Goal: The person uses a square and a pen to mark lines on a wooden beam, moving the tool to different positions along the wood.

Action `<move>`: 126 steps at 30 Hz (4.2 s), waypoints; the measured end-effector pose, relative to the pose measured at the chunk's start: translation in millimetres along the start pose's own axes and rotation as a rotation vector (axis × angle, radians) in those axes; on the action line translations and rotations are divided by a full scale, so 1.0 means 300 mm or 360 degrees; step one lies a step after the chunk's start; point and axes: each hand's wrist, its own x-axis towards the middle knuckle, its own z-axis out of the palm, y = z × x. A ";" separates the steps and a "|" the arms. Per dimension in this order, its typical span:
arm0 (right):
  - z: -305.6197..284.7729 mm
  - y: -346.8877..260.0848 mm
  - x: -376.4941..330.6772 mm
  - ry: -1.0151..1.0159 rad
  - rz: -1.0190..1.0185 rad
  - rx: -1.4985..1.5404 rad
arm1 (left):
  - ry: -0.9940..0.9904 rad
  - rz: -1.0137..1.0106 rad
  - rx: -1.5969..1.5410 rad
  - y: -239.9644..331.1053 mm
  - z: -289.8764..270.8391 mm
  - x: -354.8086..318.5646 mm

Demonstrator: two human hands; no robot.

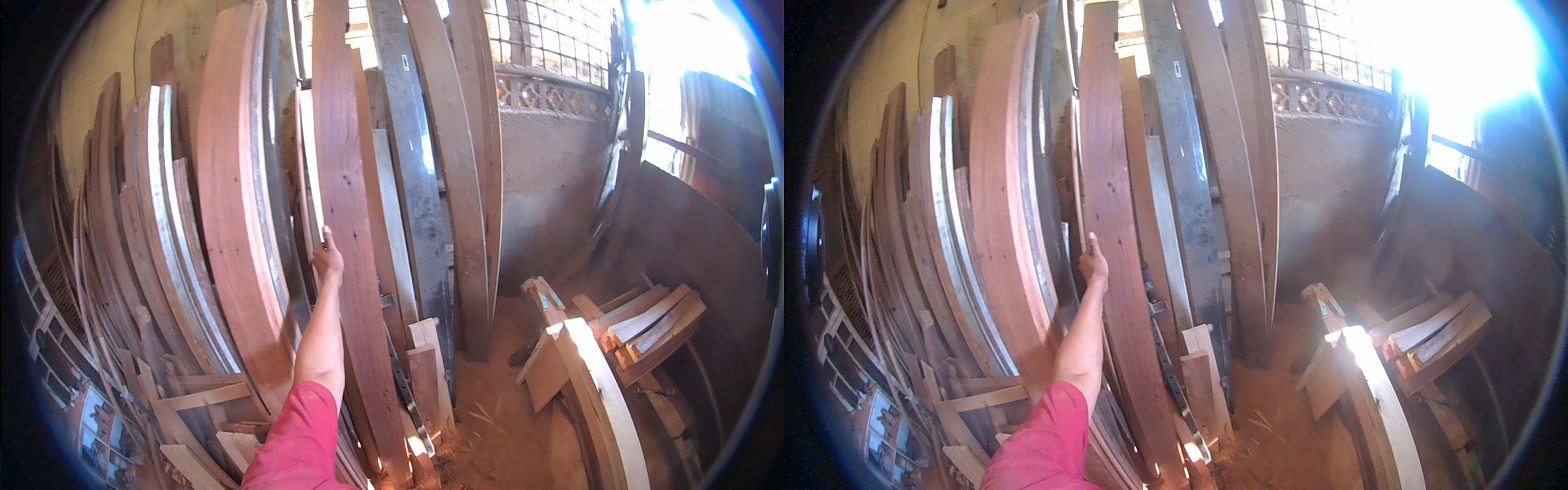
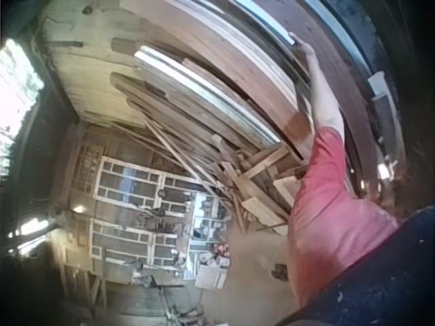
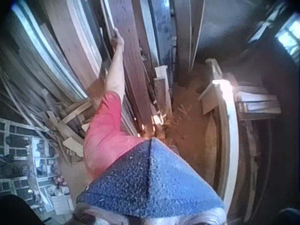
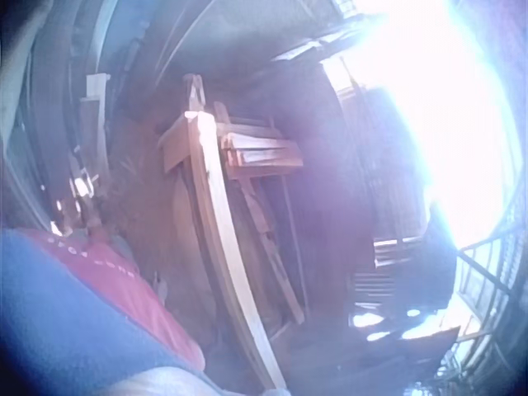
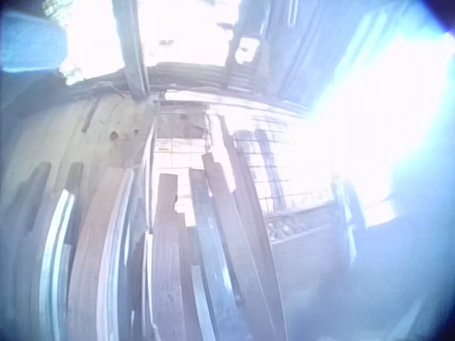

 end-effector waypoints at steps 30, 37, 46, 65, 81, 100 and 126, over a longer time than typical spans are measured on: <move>0.016 0.280 -0.249 0.0214 0.0443 -0.0315 | -0.0229 -0.0401 0.0437 -0.321 0.320 0.318; 0.019 0.329 -0.598 0.0604 0.1063 0.0036 | -0.0139 -0.0490 0.0333 -0.461 0.269 0.543; 0.258 0.627 -1.403 0.0320 0.1641 -0.0503 | 0.0365 0.0482 0.0404 -0.418 0.332 -0.045; -0.303 1.159 -1.366 0.1319 0.1294 0.0309 | -0.3375 0.1758 0.0861 -0.556 -0.532 -2.586; 0.417 1.365 -1.679 0.1890 0.1999 0.1048 | -0.3054 0.1042 -0.0841 0.549 0.145 -3.848; -0.037 0.459 -1.131 0.1885 0.3185 0.1270 | -0.3051 0.3289 -0.0495 0.895 0.592 -5.309; -0.301 1.401 -1.975 0.2727 0.2381 0.1289 | -0.4725 -0.0437 -0.0126 1.183 -1.091 -4.817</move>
